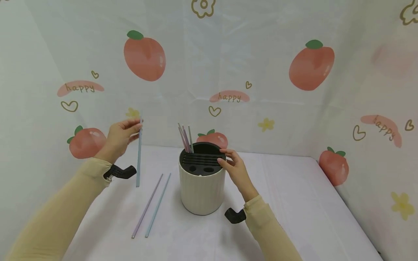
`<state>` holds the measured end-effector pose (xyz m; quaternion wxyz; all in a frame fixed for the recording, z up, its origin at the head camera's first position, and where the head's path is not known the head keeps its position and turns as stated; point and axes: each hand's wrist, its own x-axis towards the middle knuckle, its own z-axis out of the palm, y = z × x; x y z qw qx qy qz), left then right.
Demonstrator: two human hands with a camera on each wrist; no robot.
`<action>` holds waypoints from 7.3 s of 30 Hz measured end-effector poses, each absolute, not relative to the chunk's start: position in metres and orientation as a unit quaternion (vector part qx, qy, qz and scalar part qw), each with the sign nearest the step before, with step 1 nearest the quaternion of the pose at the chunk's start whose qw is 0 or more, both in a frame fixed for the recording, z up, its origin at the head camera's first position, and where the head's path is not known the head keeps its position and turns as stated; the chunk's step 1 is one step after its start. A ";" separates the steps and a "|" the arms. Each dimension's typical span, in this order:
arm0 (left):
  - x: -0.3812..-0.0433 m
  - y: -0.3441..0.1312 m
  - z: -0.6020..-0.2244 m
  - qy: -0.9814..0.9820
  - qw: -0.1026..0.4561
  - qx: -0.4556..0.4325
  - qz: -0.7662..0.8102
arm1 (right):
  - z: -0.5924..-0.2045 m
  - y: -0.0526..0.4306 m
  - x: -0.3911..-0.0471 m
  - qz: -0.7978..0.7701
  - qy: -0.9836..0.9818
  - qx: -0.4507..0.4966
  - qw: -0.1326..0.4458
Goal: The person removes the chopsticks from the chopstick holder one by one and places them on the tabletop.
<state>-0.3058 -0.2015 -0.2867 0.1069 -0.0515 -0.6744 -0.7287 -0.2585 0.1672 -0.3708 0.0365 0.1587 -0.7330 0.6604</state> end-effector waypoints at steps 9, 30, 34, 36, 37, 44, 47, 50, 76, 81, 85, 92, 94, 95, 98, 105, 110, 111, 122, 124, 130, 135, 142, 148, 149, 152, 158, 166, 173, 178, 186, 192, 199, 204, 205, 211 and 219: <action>-0.303 -0.224 -0.393 -0.828 -0.016 -0.003 -0.561 | -0.371 0.167 -0.258 0.661 -0.732 0.160 0.038; -0.295 -0.220 -0.463 -0.872 -0.058 0.052 -0.483 | -0.370 0.167 -0.258 0.659 -0.734 0.161 0.039; -0.294 -0.218 -0.461 -0.878 -0.062 0.050 -0.472 | -0.370 0.167 -0.258 0.657 -0.735 0.161 0.039; -0.293 -0.217 -0.460 -0.881 -0.064 0.052 -0.466 | -0.370 0.167 -0.258 0.657 -0.736 0.161 0.039; -0.293 -0.217 -0.460 -0.884 -0.065 0.050 -0.460 | -0.370 0.167 -0.258 0.657 -0.736 0.161 0.040; -0.294 -0.215 -0.462 -0.898 -0.057 0.046 -0.434 | -0.370 0.167 -0.258 0.654 -0.738 0.161 0.041; -0.295 -0.215 -0.464 -0.901 -0.054 0.045 -0.427 | -0.370 0.167 -0.258 0.654 -0.738 0.160 0.041; -0.296 -0.216 -0.464 -0.901 -0.054 0.044 -0.428 | -0.370 0.167 -0.258 0.653 -0.739 0.160 0.043; -0.303 -0.127 -0.316 -0.716 0.090 -0.180 -0.669 | -0.370 0.166 -0.257 0.653 -0.740 0.156 0.042; -0.305 -0.109 -0.311 -0.704 0.081 -0.200 -0.677 | -0.371 0.167 -0.258 0.664 -0.729 0.163 0.042; -0.306 -0.101 -0.312 -0.698 0.077 -0.210 -0.681 | -0.372 0.167 -0.258 0.666 -0.726 0.165 0.042; -0.308 -0.095 -0.315 -0.711 0.061 -0.203 -0.670 | -0.371 0.167 -0.259 0.661 -0.731 0.164 0.042; -0.309 -0.094 -0.316 -0.715 0.061 -0.201 -0.667 | -0.371 0.167 -0.259 0.660 -0.732 0.164 0.041; -0.309 -0.093 -0.316 -0.716 0.060 -0.199 -0.667 | -0.371 0.167 -0.259 0.660 -0.732 0.164 0.041; -0.308 -0.092 -0.317 -0.718 0.058 -0.197 -0.665 | -0.371 0.167 -0.259 0.662 -0.730 0.165 0.041; -0.310 -0.091 -0.316 -0.702 0.076 -0.216 -0.675 | -0.372 0.167 -0.259 0.658 -0.733 0.165 0.045; -0.312 -0.096 -0.295 -0.651 0.123 -0.249 -0.707 | -0.371 0.166 -0.259 0.659 -0.732 0.165 0.042; -0.312 -0.098 -0.288 -0.637 0.133 -0.255 -0.715 | -0.371 0.166 -0.259 0.659 -0.732 0.165 0.041; -0.298 -0.138 -0.216 -0.464 0.243 -0.255 -0.813 | -0.370 0.167 -0.257 0.659 -0.733 0.162 0.042; -0.297 -0.150 -0.214 -0.448 0.251 -0.240 -0.824 | -0.370 0.167 -0.257 0.660 -0.732 0.163 0.043; -0.297 -0.184 -0.236 -0.512 0.231 -0.160 -0.812 | -0.371 0.167 -0.257 0.664 -0.729 0.162 0.043; -0.299 -0.208 -0.284 -0.654 0.145 -0.084 -0.738 | -0.370 0.166 -0.257 0.663 -0.729 0.163 0.043; -0.298 -0.235 -0.368 -0.798 0.053 -0.038 -0.599 | -0.370 0.166 -0.257 0.664 -0.728 0.165 0.041; -0.290 -0.242 -0.421 -0.840 -0.013 0.012 -0.542 | -0.371 0.167 -0.257 0.663 -0.729 0.162 0.041; -0.290 -0.242 -0.427 -0.844 -0.016 0.019 -0.537 | -0.371 0.167 -0.257 0.663 -0.730 0.162 0.042; -0.290 -0.244 -0.438 -0.849 -0.021 0.036 -0.526 | -0.371 0.167 -0.256 0.662 -0.731 0.162 0.042; -0.293 -0.244 -0.451 -0.861 -0.030 0.049 -0.505 | -0.371 0.167 -0.256 0.658 -0.734 0.160 0.046; -0.290 -0.242 -0.458 -0.871 -0.037 0.061 -0.486 | -0.370 0.167 -0.257 0.656 -0.737 0.158 0.040; -0.293 -0.241 -0.463 -0.876 -0.045 0.070 -0.475 | -0.370 0.167 -0.257 0.653 -0.740 0.155 0.042; -0.292 -0.239 -0.463 -0.889 -0.044 0.060 -0.452 | -0.370 0.167 -0.257 0.653 -0.740 0.157 0.042; -0.291 -0.238 -0.463 -0.900 -0.042 0.062 -0.429 | -0.371 0.167 -0.257 0.653 -0.740 0.155 0.043; -0.291 -0.238 -0.463 -0.899 -0.039 0.060 -0.431 | -0.372 0.167 -0.257 0.655 -0.736 0.162 0.049; -0.289 -0.234 -0.454 -0.884 -0.032 0.066 -0.461 | -0.373 0.166 -0.258 0.657 -0.734 0.165 0.047; -0.292 -0.223 -0.432 -0.861 -0.014 0.033 -0.507 | -0.372 0.166 -0.258 0.660 -0.733 0.161 0.045; -0.293 -0.218 -0.425 -0.855 -0.008 0.020 -0.518 | -0.372 0.166 -0.258 0.660 -0.732 0.161 0.045; -0.293 -0.179 -0.376 -0.800 0.051 -0.068 -0.593 | -0.371 0.166 -0.258 0.663 -0.730 0.164 0.042; -0.283 -0.123 -0.332 -0.687 0.064 -0.169 -0.704 | -0.371 0.168 -0.258 0.666 -0.727 0.164 0.042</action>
